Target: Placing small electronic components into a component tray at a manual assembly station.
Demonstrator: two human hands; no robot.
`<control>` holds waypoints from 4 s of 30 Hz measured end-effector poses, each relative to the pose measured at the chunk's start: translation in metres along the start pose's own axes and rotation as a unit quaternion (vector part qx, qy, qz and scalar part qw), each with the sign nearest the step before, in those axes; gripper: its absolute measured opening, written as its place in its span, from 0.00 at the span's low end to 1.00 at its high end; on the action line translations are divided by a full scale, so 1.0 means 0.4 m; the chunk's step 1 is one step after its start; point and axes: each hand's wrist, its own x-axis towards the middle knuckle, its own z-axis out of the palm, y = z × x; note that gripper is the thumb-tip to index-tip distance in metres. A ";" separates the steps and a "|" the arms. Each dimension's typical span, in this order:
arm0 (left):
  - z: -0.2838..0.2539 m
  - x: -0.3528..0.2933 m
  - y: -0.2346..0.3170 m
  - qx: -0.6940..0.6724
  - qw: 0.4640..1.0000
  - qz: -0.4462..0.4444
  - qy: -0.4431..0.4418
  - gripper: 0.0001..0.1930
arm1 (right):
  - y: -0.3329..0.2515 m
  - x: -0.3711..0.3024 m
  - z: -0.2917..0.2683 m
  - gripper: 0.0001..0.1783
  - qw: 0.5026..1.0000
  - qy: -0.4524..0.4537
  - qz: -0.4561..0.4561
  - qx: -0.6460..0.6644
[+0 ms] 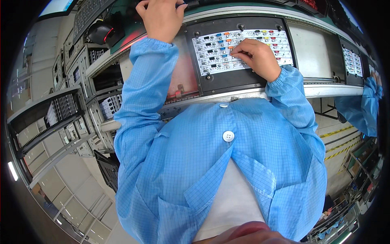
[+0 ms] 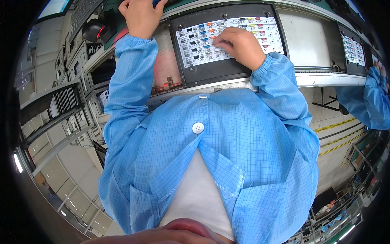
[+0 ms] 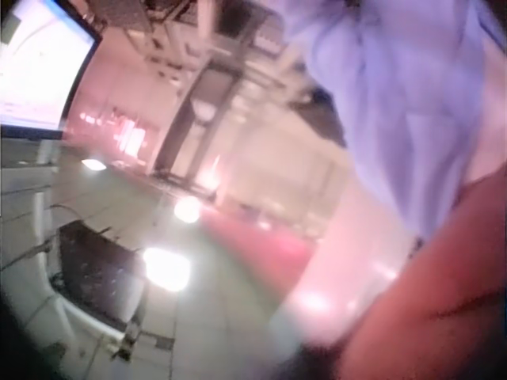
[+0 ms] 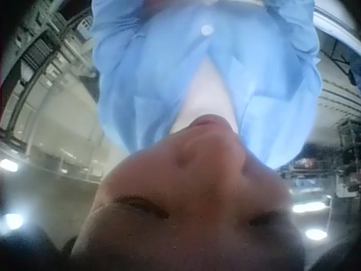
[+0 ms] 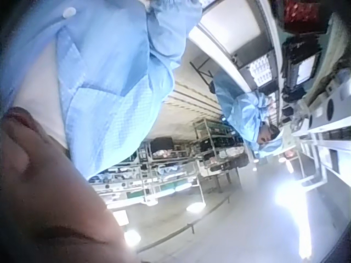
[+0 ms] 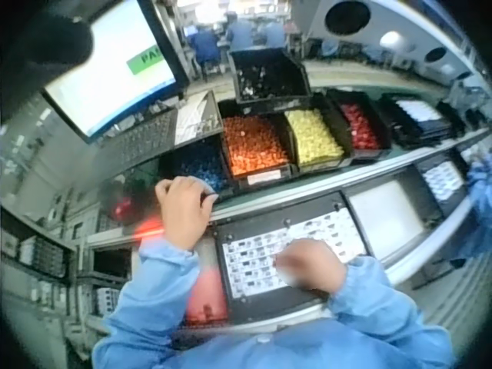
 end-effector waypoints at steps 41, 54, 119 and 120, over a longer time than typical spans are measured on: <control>0.162 -0.270 0.241 0.128 0.965 -0.009 -0.229 0.03 | 0.047 -0.045 -0.065 0.09 0.981 0.040 0.171 0.086; 0.081 -0.293 0.180 0.134 0.971 -0.085 -0.178 0.09 | 0.001 -0.095 -0.020 0.06 0.989 0.021 0.012 -0.143; -1.283 -1.254 1.023 0.674 0.610 -0.417 -0.001 0.34 | -0.331 -0.352 0.079 0.09 0.968 -0.245 0.048 -0.026; -1.287 -1.279 1.023 0.657 0.597 -0.459 -0.033 0.34 | -0.331 -0.341 0.081 0.09 0.968 -0.248 0.040 -0.027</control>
